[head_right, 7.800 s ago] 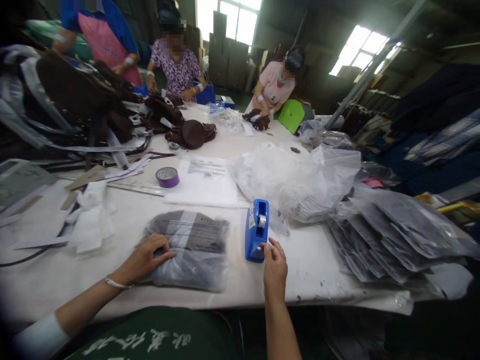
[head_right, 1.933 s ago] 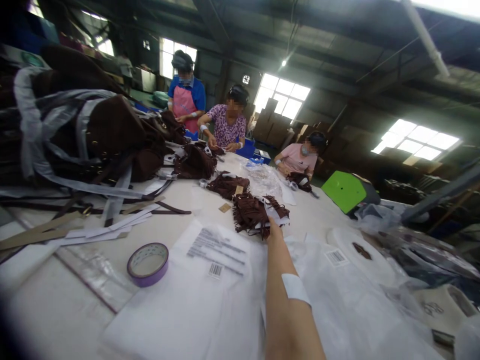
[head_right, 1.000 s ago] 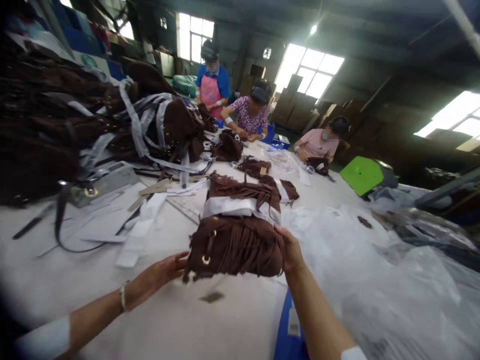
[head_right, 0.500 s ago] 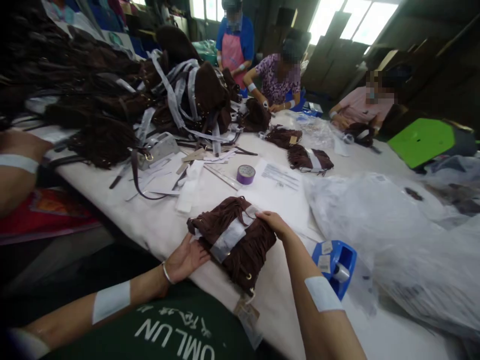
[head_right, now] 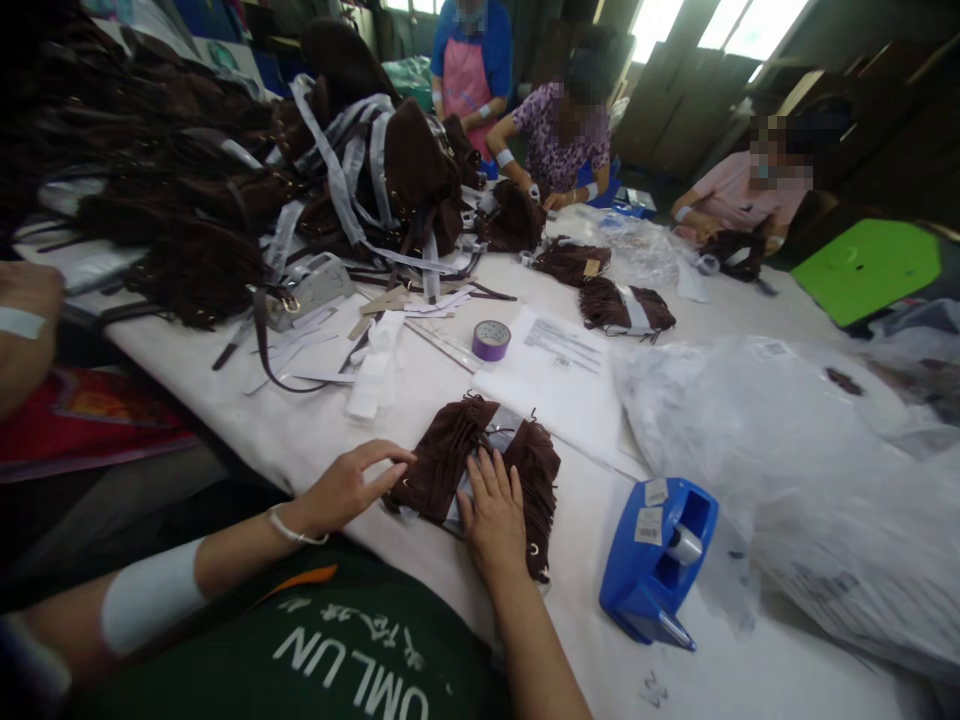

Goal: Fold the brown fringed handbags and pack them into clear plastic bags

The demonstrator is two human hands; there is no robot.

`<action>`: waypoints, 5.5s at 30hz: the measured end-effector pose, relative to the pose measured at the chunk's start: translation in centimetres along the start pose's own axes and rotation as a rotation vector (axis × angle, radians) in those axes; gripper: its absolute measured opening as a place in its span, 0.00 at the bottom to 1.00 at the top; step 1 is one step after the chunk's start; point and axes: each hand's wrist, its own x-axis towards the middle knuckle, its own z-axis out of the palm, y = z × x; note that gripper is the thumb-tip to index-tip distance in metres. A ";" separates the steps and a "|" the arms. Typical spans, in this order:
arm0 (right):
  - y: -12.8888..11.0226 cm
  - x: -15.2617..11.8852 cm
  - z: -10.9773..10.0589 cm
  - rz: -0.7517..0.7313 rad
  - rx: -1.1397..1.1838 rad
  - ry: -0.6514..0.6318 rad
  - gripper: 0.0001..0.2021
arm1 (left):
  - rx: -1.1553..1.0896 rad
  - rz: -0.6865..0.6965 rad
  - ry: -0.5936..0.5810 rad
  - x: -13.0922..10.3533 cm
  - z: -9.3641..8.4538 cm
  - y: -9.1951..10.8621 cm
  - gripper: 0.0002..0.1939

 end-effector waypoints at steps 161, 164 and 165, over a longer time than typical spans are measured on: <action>8.6 2.1 -4.3 0.373 0.238 -0.012 0.23 | 0.260 0.190 -0.209 12.2 7.4 -1.6 0.17; 9.5 1.5 -3.9 0.470 0.361 -0.063 0.22 | 0.251 0.172 -0.265 12.5 6.8 -2.4 0.18; 9.6 1.2 -3.8 0.499 0.395 -0.069 0.21 | 0.261 0.163 -0.281 12.6 6.8 -2.6 0.18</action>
